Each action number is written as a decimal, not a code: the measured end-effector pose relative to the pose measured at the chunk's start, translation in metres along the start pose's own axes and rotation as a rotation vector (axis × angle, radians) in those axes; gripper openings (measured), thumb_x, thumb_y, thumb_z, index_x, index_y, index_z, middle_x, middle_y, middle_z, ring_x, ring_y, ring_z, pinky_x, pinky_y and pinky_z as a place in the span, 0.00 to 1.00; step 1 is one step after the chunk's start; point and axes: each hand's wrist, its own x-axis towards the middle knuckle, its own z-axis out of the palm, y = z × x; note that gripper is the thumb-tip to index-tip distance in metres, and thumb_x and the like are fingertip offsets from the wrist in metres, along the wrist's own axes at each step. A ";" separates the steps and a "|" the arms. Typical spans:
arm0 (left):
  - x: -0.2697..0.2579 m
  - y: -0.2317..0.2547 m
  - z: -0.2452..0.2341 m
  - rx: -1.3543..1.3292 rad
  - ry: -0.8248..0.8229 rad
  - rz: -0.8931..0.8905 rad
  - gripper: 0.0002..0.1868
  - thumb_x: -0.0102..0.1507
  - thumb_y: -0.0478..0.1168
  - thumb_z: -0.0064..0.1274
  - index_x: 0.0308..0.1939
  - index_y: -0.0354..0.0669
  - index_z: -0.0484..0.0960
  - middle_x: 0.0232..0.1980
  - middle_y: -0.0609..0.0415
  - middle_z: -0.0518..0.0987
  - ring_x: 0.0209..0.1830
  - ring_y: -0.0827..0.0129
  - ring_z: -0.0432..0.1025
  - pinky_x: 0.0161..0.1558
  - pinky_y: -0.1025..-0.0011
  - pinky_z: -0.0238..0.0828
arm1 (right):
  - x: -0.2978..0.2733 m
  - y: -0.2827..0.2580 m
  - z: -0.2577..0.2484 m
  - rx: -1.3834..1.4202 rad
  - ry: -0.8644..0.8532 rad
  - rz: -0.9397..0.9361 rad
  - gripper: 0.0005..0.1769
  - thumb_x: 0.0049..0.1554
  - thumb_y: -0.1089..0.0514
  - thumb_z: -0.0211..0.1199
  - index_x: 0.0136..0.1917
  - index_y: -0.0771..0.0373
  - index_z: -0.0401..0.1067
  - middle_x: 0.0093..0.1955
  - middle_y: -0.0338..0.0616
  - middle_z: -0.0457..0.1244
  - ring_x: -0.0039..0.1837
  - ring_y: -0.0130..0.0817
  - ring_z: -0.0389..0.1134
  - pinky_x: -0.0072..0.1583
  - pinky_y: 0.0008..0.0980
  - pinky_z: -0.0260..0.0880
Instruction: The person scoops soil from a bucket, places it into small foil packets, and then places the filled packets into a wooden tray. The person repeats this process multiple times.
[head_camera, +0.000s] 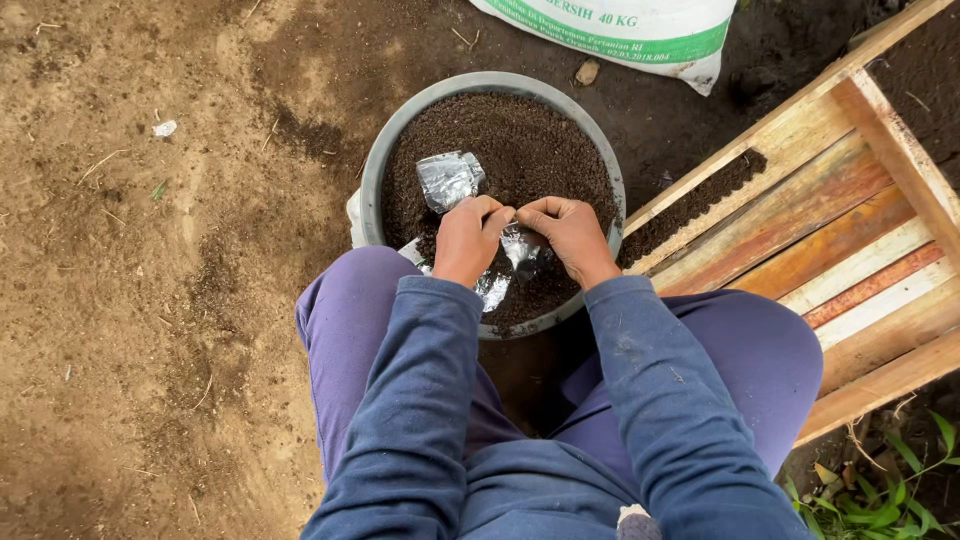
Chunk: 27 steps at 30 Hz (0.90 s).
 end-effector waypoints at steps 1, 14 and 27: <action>-0.003 0.010 -0.003 0.002 -0.003 -0.004 0.12 0.78 0.46 0.50 0.52 0.44 0.84 0.43 0.45 0.78 0.50 0.44 0.79 0.47 0.45 0.81 | -0.005 -0.012 0.003 0.003 0.000 0.004 0.10 0.62 0.58 0.71 0.53 0.68 0.80 0.42 0.53 0.71 0.47 0.34 0.74 0.46 0.33 0.80; 0.003 0.004 0.000 -0.074 -0.081 0.028 0.15 0.78 0.49 0.45 0.50 0.46 0.84 0.42 0.41 0.84 0.45 0.43 0.81 0.41 0.46 0.81 | -0.019 -0.041 0.004 0.072 0.018 -0.010 0.09 0.59 0.58 0.73 0.51 0.64 0.80 0.38 0.37 0.67 0.43 0.19 0.69 0.44 0.20 0.76; -0.006 0.033 -0.016 0.229 -0.062 0.218 0.14 0.73 0.41 0.50 0.43 0.42 0.91 0.56 0.50 0.83 0.56 0.41 0.80 0.69 0.35 0.74 | -0.047 -0.100 0.009 -0.710 -0.124 -0.287 0.08 0.55 0.57 0.76 0.38 0.56 0.77 0.52 0.46 0.63 0.61 0.45 0.65 0.66 0.54 0.67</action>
